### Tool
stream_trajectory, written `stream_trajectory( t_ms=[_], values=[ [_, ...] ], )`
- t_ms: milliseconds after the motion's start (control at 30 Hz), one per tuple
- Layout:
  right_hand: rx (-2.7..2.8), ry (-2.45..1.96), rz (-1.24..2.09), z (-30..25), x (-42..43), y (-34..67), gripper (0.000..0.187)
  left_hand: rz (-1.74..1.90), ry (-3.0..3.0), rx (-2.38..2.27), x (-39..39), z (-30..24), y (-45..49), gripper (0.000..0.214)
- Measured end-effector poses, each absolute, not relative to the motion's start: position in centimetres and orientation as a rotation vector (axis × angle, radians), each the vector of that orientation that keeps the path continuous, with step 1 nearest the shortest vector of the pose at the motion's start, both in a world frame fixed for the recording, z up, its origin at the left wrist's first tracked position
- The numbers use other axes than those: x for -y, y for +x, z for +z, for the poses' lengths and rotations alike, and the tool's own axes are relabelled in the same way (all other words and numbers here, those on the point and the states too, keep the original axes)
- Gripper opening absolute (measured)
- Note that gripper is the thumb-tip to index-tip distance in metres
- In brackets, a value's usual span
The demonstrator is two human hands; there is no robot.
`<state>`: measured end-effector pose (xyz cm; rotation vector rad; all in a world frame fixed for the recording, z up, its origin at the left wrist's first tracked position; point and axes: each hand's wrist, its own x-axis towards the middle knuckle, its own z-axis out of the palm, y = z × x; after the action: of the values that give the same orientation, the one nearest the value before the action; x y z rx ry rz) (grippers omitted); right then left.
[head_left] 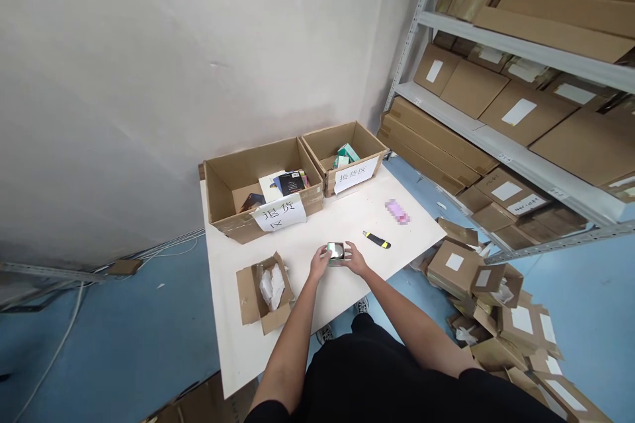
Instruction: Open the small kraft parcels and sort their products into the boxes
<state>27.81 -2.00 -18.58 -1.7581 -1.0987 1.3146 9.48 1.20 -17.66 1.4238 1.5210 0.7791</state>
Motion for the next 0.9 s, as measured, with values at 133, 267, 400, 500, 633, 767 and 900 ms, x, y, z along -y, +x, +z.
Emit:
stream_trajectory(
  t_ms=[133, 267, 400, 500, 633, 767, 900],
  values=[
    [1.07, -1.628, 1.276, -19.6, 2.7, 27.6, 0.067, 0.778, 1.25, -1.497, -1.1, -18.6, 10.2, 0.046],
    [1.044, -1.63, 1.31, -20.1, 3.1, 27.0, 0.052, 0.901, 1.148, -1.277, 0.2, -20.1, 9.9, 0.047],
    [0.931, -1.483, 1.346, -19.8, 2.6, 26.2, 0.051, 0.949, 1.15, -1.195, 0.4, -20.9, 9.7, 0.062],
    [0.916, -1.387, 1.378, -18.9, 1.2, 26.1, 0.045, 0.956, 1.179, -1.289, -1.5, -19.9, 9.9, 0.059],
    [1.0, -1.296, 1.367, -16.0, -3.4, 27.8, 0.042, 1.008, 1.288, -1.321, -6.1, -16.7, 10.6, 0.056],
    [1.156, -1.255, 1.312, -11.1, -10.9, 31.0, 0.043, 1.148, 1.338, -1.313, -11.8, -12.1, 12.9, 0.06],
    [1.338, -1.163, 1.232, -5.8, -19.6, 34.6, 0.037, 1.322, 1.419, -1.282, -18.8, -6.8, 16.1, 0.063]
  ],
)
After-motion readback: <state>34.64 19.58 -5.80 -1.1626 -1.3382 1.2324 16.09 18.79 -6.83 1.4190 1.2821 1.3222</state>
